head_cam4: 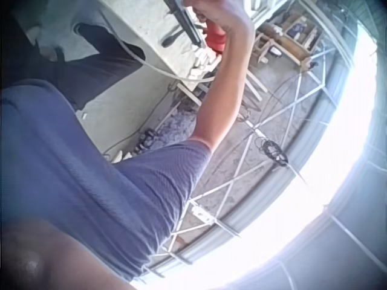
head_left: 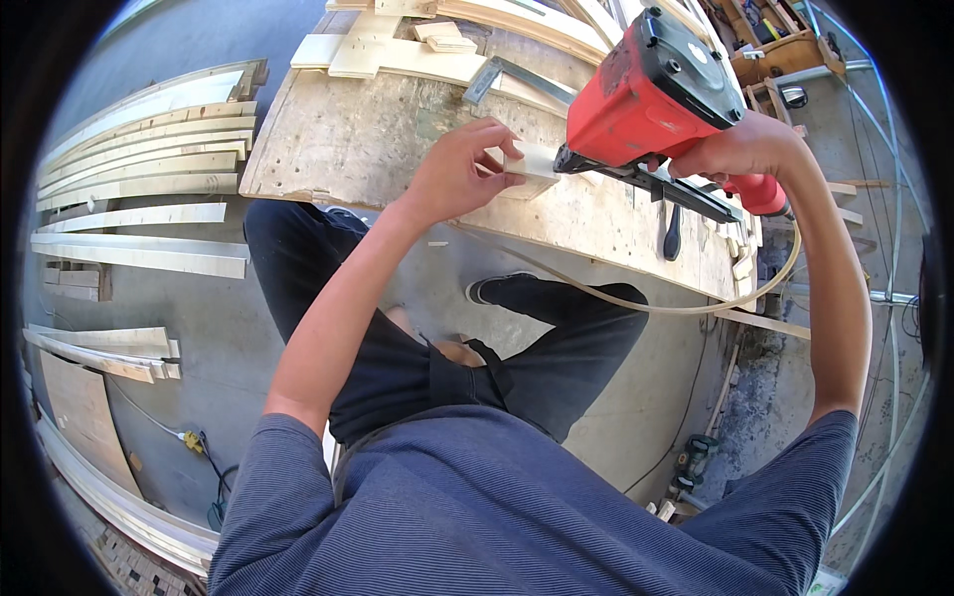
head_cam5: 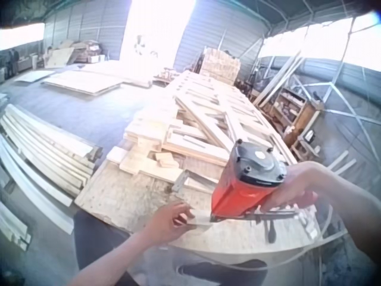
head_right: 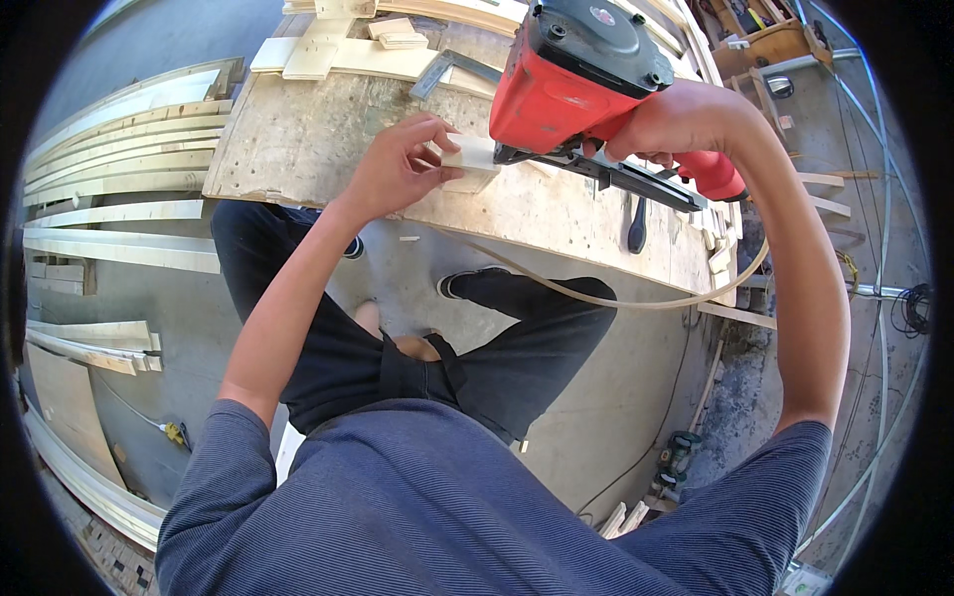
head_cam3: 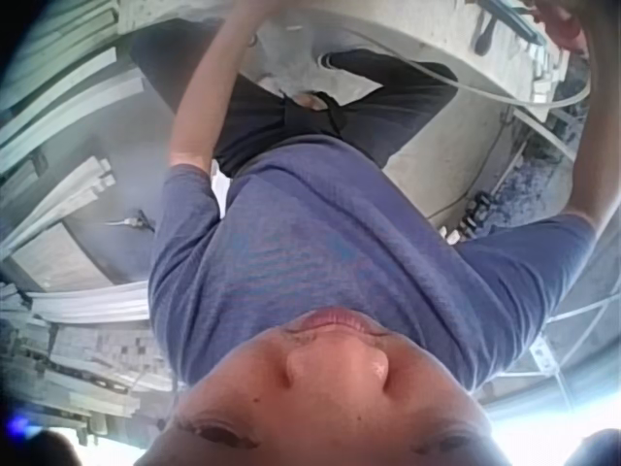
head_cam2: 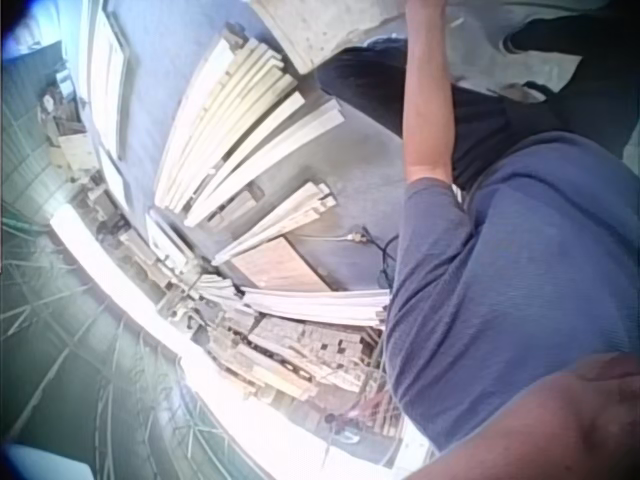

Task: The person assembles small wooden blocks into a box-like structure using a pneumatic nail gun and a metal square. They repeatedly align pieces, drive nails, and check angles before adding more blocks.

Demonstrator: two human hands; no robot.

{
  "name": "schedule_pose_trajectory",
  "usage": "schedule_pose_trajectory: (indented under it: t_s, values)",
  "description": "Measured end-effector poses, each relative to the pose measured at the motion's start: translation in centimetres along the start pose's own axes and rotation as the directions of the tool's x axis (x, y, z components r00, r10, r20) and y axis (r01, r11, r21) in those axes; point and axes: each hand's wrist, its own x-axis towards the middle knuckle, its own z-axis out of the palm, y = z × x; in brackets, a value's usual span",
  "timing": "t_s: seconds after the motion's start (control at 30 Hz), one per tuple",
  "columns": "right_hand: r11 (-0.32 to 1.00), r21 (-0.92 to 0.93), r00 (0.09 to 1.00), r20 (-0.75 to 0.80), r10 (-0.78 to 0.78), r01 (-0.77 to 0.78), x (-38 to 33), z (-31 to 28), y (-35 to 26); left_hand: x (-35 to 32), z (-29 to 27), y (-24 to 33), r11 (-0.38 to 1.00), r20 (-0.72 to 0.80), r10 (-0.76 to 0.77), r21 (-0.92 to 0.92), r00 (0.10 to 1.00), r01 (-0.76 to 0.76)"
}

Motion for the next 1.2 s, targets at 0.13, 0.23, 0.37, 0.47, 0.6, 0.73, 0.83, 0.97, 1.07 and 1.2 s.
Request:
schedule_pose_trajectory:
  t_s: [0.13, 0.23, 0.37, 0.47, 0.6, 0.73, 0.83, 0.97, 1.07, 1.2]
  values:
    - [0.999, 0.015, 0.999, 0.036, 0.029, -0.029, -0.1, -0.2, -0.6, 0.0, -0.4, 0.0, 1.000, 0.011, 0.010, 0.021, 1.000, -0.010]
    - [0.995, -0.055, 0.997, 0.015, 0.078, -0.077, -0.3, 0.2, 0.0, -0.1, -0.3, 0.4, 0.999, 0.032, -0.008, 0.034, 0.999, 0.007]
    - [0.989, 0.147, 0.993, -0.112, 0.026, -0.009, -1.0, 1.5, 1.6, 0.2, -0.6, 0.9, 0.997, 0.050, 0.004, 0.079, 0.999, -0.008]
    - [0.960, 0.265, 0.990, -0.084, 0.115, -0.089, -2.1, 0.6, 1.6, 0.1, -0.7, 1.0, 0.996, 0.036, 0.009, 0.086, 0.999, -0.012]
    - [0.805, 0.592, 0.994, -0.108, 0.020, 0.048, -4.2, 1.2, 1.4, -0.9, 0.9, 1.5, 0.993, -0.064, -0.079, 0.087, 0.995, 0.084]
    - [0.762, 0.648, 0.995, -0.087, 0.056, 0.013, -5.0, 2.1, 0.9, -2.6, 3.6, 1.6, 0.988, -0.233, -0.039, 0.136, 0.972, 0.072]
    - [0.749, 0.662, 0.994, -0.093, 0.056, 0.020, -5.2, 3.2, -1.0, -3.7, 5.5, 1.2, 0.982, -0.369, 0.002, 0.176, 0.930, 0.068]
    - [0.779, 0.627, 0.998, -0.056, 0.039, 0.005, -5.3, 4.4, -1.0, -4.0, 6.9, 1.5, 0.974, -0.474, 0.080, 0.224, 0.877, 0.032]
    - [0.808, 0.588, 0.998, -0.055, -0.006, 0.038, -5.2, 4.7, -0.5, -4.2, 7.5, 2.0, 0.963, -0.460, 0.070, 0.262, 0.885, 0.061]
    - [0.811, 0.584, 0.999, -0.039, -0.026, 0.044, -5.0, 4.4, -1.4, -4.3, 7.4, 2.3, 0.948, -0.450, 0.062, 0.305, 0.891, 0.088]
